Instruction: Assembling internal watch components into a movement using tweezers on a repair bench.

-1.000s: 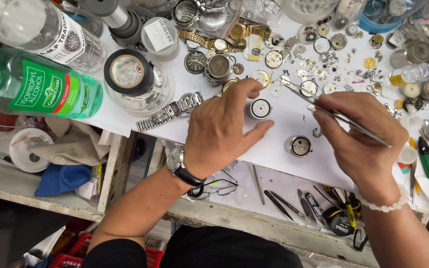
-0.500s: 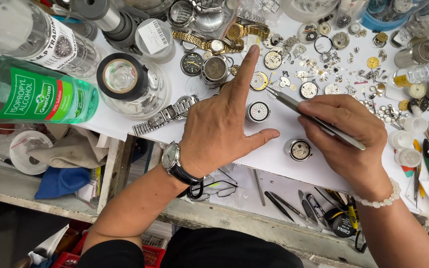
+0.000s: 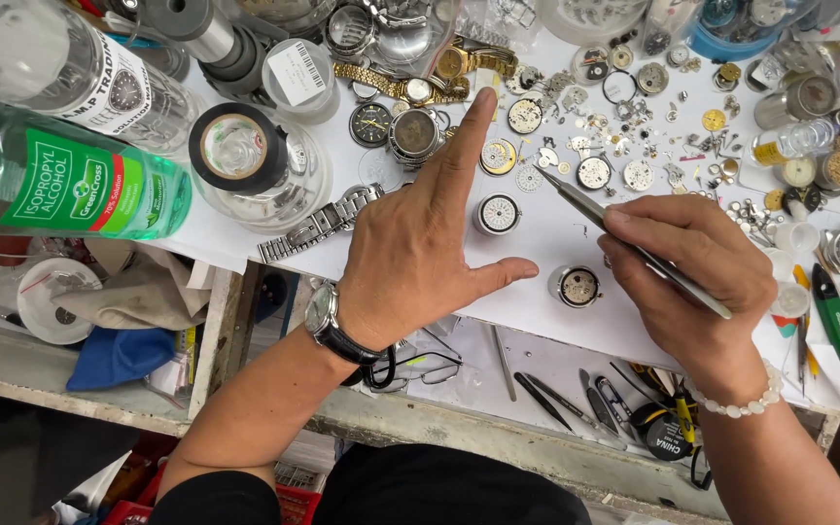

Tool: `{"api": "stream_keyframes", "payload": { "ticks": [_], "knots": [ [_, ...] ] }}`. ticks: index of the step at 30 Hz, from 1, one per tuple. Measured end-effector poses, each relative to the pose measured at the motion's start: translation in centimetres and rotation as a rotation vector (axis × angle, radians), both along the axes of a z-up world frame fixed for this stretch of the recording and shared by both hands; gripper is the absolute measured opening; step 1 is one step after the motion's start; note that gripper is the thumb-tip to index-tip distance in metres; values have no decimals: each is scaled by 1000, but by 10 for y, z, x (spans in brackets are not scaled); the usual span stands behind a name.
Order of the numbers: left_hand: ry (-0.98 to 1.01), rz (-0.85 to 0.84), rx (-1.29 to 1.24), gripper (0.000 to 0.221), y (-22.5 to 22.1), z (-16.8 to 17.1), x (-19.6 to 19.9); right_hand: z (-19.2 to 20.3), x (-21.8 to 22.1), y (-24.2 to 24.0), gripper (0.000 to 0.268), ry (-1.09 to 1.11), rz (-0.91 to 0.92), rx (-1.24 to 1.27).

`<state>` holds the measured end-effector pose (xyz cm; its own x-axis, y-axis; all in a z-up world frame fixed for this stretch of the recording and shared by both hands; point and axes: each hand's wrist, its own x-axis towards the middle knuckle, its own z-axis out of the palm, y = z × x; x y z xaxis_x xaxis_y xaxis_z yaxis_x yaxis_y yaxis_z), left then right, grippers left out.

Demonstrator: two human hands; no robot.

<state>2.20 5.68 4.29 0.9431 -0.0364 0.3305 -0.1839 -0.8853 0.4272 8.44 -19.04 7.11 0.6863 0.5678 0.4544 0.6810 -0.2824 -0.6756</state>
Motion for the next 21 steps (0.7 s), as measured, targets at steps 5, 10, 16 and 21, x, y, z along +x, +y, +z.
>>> {"api": "stream_keyframes", "payload": {
  "ticks": [5,10,16,21],
  "knots": [
    [45,17,65,154,-4,-6,10,4,7,9,23,-41,77,-60],
    [57,51,84,153,-4,-10,10,-4,12,12,24,-23,100,-82],
    [95,32,51,151,-3,-10,11,-5,15,13,24,-51,103,-94],
    [56,17,28,152,-1,-8,9,0,11,10,23,-31,103,-61]
  ]
}}
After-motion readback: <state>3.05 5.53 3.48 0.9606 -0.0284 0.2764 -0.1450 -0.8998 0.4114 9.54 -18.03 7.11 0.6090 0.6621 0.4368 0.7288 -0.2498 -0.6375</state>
